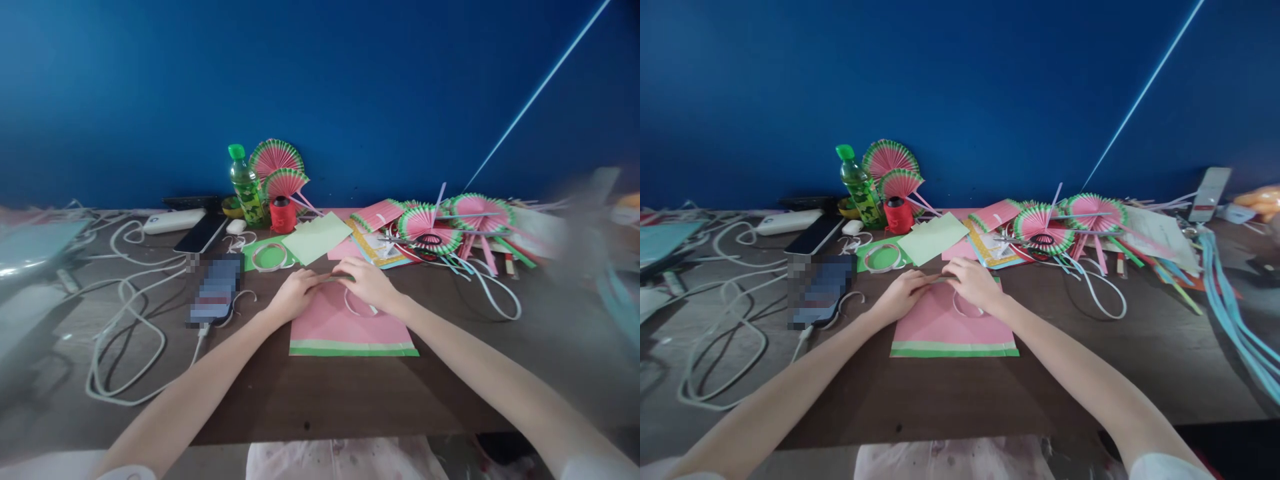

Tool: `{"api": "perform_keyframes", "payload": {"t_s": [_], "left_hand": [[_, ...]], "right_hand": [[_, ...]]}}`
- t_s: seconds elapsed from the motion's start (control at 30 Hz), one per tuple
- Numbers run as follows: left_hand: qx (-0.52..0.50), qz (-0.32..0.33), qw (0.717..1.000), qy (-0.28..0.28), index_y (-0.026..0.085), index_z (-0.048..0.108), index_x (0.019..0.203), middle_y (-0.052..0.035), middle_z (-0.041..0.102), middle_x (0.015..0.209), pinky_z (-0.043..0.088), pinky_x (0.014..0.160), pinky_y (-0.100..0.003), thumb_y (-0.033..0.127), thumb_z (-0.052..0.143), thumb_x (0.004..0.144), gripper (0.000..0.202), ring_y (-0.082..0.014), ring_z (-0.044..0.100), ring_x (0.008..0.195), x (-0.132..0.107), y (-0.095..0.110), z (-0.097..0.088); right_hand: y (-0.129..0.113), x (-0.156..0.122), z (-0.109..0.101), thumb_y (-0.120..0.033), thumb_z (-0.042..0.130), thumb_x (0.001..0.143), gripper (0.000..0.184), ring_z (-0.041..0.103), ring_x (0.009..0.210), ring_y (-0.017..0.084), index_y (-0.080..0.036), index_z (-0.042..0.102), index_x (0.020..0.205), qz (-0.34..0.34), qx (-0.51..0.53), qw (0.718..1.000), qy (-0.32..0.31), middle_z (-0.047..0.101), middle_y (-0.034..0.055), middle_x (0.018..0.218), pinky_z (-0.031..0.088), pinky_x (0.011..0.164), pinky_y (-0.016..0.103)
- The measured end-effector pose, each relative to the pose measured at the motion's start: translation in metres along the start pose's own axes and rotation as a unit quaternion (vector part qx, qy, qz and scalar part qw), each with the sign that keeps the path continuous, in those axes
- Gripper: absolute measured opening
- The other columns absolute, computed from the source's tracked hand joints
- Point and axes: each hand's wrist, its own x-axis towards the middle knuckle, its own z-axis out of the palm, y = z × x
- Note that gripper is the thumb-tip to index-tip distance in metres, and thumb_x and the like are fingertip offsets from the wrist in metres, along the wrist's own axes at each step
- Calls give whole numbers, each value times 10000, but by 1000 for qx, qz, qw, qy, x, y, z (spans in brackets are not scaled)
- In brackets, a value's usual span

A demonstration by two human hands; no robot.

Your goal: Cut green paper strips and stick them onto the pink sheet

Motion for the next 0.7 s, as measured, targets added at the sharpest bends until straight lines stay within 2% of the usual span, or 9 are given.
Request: {"api": "perform_keyframes", "payload": {"t_s": [0.07,0.13,0.2,0.27,0.4,0.5,0.53,0.6,0.7], "left_hand": [[-12,1,1000,9,184,613,1101,-48,609,818,444,743,-279,104,417,836,339,-145,526,766,-1,-4,1],[-28,-3,999,25,180,614,1103,-50,603,831,449,743,-267,105,413,838,341,-140,533,785,-2,-6,2],[-30,0,999,35,177,619,1096,-56,602,863,451,757,-269,114,410,841,336,-142,538,812,-3,-7,2],[-16,6,999,33,180,630,1080,-61,599,892,446,786,-281,123,405,845,331,-148,537,841,-3,-8,3],[11,-3,1000,15,185,652,1047,-63,586,900,439,813,-298,150,405,852,317,-157,530,855,-2,-10,3],[20,-9,1000,17,194,656,1043,-61,576,883,442,806,-301,156,406,850,317,-160,525,843,-1,-11,3],[20,-7,1000,18,197,654,1047,-61,573,884,442,804,-302,154,408,848,320,-162,523,845,-1,-12,3],[20,1,1000,16,201,650,1057,-63,566,897,442,804,-300,135,404,839,335,-165,518,857,0,-12,3],[15,12,1000,6,213,652,1057,-63,556,922,435,823,-298,78,391,811,383,-165,511,878,0,-12,2]], "right_hand": [[0,-9,-8,-207,555,797,59,546,816,168,-181,562,849,28,4,999,43,589,46,864,415,721,276],[-3,-19,-15,-259,560,795,76,522,742,161,-187,536,786,30,-6,998,57,564,31,779,403,694,277],[-9,-30,-18,-306,561,791,134,501,717,163,-193,524,729,-3,-30,1000,10,545,20,711,389,701,287],[-15,-40,-16,-316,567,785,147,505,751,175,-193,525,716,-24,-47,997,-53,557,24,724,385,719,296],[-20,-51,-16,-222,502,821,98,524,811,177,-189,540,738,-2,-39,993,-115,586,35,777,385,743,293],[-10,-51,-35,-222,478,826,163,542,720,156,-191,555,686,14,0,986,-168,604,18,729,389,671,271],[-3,-50,-44,-238,471,827,172,544,675,146,-194,566,691,46,11,985,-166,612,13,727,386,622,256],[18,-47,-62,-285,477,817,173,537,593,138,-200,578,706,124,-4,987,-105,620,6,687,372,556,244],[54,-42,-80,-232,513,769,102,569,607,154,-193,607,750,196,-72,978,28,654,30,723,395,581,255]]}}
